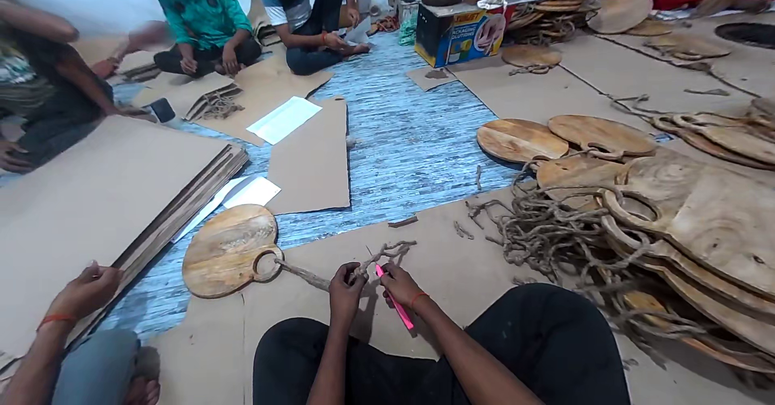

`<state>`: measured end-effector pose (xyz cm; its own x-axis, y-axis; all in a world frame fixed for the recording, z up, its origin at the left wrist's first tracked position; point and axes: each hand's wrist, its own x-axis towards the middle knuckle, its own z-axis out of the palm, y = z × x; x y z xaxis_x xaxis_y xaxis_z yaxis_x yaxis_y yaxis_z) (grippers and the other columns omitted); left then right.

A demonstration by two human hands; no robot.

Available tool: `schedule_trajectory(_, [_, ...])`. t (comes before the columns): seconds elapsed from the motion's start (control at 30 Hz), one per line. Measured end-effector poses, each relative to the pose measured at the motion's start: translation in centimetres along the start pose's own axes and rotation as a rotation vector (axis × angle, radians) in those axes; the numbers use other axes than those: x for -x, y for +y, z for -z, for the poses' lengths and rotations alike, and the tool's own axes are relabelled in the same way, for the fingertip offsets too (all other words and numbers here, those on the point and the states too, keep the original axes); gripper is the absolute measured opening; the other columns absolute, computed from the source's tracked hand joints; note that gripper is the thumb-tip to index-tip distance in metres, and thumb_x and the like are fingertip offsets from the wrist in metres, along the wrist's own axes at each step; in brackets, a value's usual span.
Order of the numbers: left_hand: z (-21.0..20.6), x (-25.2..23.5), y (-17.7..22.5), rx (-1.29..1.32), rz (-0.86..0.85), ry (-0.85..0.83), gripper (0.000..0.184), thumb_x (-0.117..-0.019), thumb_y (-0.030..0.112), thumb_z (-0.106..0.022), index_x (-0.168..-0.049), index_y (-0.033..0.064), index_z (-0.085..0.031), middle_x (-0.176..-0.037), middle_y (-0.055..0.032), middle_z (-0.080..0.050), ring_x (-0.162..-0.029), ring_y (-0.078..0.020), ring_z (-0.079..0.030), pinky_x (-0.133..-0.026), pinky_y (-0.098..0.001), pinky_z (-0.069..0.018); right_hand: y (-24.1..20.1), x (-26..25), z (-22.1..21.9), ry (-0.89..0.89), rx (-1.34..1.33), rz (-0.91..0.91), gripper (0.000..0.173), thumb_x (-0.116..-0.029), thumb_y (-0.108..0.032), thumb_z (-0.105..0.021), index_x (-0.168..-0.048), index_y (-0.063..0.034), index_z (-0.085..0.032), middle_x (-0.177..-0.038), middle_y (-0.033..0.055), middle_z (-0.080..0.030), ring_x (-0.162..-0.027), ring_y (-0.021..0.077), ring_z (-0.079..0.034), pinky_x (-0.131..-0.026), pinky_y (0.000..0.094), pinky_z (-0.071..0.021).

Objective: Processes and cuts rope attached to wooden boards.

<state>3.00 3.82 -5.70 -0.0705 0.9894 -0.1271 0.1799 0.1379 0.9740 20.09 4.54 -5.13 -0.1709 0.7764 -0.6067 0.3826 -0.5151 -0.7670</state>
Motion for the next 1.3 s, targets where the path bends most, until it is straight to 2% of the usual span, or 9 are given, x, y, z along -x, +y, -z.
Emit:
schedule_trajectory(0.13, [-0.3,-0.1,-0.5,0.012,-0.049,-0.003,0.038,-0.0836,0.004,-0.078,-0.118,-0.0066,-0.067,-0.115,-0.0194,-0.067,-0.098,-0.0220,-0.068,-0.090,-0.0353,-0.0583,0.2,0.0,-0.8,-0.014,-0.003,0.078,0.035,-0.1089,-0.024,-0.042,-0.131,-0.0014,-0.057,-0.106,0.0154,-0.066,-0.084,0.0241,-0.066,-0.076,0.0424,-0.0553])
schedule_trajectory(0.2, [-0.4,0.0,-0.4,0.015,-0.040,0.008,0.038,-0.0836,0.004,-0.078,-0.118,-0.0070,-0.066,-0.115,-0.0200,-0.067,-0.099,-0.0226,-0.068,-0.090,-0.0354,-0.0580,-0.1,0.2,-0.9,0.004,-0.085,0.112,0.032,-0.1076,-0.021,-0.042,-0.129,-0.0011,-0.056,-0.101,0.0112,-0.066,-0.079,0.0184,-0.063,-0.072,0.0364,-0.0532])
schedule_trajectory(0.3, [-0.6,0.2,-0.1,-0.001,-0.035,0.010,0.038,-0.0833,0.004,-0.077,-0.118,-0.0066,-0.067,-0.115,-0.0198,-0.067,-0.100,-0.0227,-0.068,-0.092,-0.0355,-0.0580,-0.1,0.1,-1.0,0.015,-0.128,0.131,0.039,-0.1094,-0.031,-0.044,-0.133,-0.0027,-0.057,-0.094,0.0082,-0.062,-0.072,0.0154,-0.058,-0.067,0.0338,-0.0498])
schedule_trajectory(0.5, [-0.5,0.3,0.0,-0.142,-0.045,-0.024,0.034,-0.0858,0.012,-0.073,-0.117,0.0001,-0.071,-0.110,-0.0128,-0.068,-0.086,-0.0174,-0.064,-0.080,-0.0337,-0.0543,-0.1,0.0,-1.0,-0.005,-0.194,0.117,0.038,-0.1110,-0.034,-0.042,-0.130,-0.0066,-0.059,-0.081,0.0018,-0.055,-0.060,0.0111,-0.050,-0.057,0.0292,-0.0453])
schedule_trajectory(0.63, [-0.5,0.4,-0.1,-0.151,-0.091,-0.052,0.031,-0.0876,0.012,-0.073,-0.117,-0.0001,-0.072,-0.108,-0.0119,-0.069,-0.087,-0.0155,-0.064,-0.082,-0.0318,-0.0543,-0.7,0.6,-1.0,-0.014,-0.187,0.135,0.036,-0.1106,-0.031,-0.041,-0.127,-0.0048,-0.059,-0.082,0.0019,-0.057,-0.062,0.0104,-0.054,-0.059,0.0281,-0.0478])
schedule_trajectory(0.8, [-0.5,0.5,-0.1,-0.212,-0.154,-0.088,0.030,-0.0875,0.014,-0.074,-0.115,0.0017,-0.074,-0.108,-0.0113,-0.070,-0.088,-0.0153,-0.065,-0.082,-0.0312,-0.0543,-0.5,0.4,-1.2,0.029,-0.090,0.127,0.046,-0.1112,-0.042,-0.037,-0.116,-0.0048,-0.063,-0.084,0.0036,-0.057,-0.067,0.0139,-0.054,-0.065,0.0339,-0.0475])
schedule_trajectory(0.93, [-0.5,0.5,0.1,-0.124,-0.111,-0.104,0.047,-0.0857,0.012,-0.078,-0.127,-0.0038,-0.064,-0.112,-0.0145,-0.072,-0.097,-0.0177,-0.070,-0.092,-0.0340,-0.0576,-0.2,-0.2,-1.0,0.045,-0.066,0.105,0.052,-0.1115,-0.047,-0.034,-0.113,-0.0054,-0.064,-0.082,0.0041,-0.055,-0.068,0.0160,-0.053,-0.066,0.0364,-0.0470])
schedule_trajectory(1.13, [-0.4,0.4,-0.2,-0.085,-0.129,-0.092,0.033,-0.0845,0.013,-0.078,-0.112,-0.0031,-0.071,-0.101,-0.0117,-0.072,-0.085,-0.0153,-0.069,-0.083,-0.0324,-0.0584,-0.5,-0.2,-1.2,0.023,-0.107,0.064,0.055,-0.1115,-0.049,-0.032,-0.110,-0.0059,-0.066,-0.077,0.0019,-0.053,-0.062,0.0140,-0.049,-0.061,0.0344,-0.0448])
schedule_trajectory(1.3, [-0.4,0.5,0.1,-0.107,-0.126,-0.097,0.027,-0.0882,0.013,-0.075,-0.112,-0.0003,-0.073,-0.104,-0.0097,-0.071,-0.083,-0.0118,-0.067,-0.081,-0.0280,-0.0568,-0.9,0.0,-1.1,-0.006,-0.143,-0.008,0.059,-0.1111,-0.053,-0.030,-0.100,-0.0070,-0.064,-0.070,-0.0003,-0.049,-0.055,0.0120,-0.046,-0.055,0.0306,-0.0428])
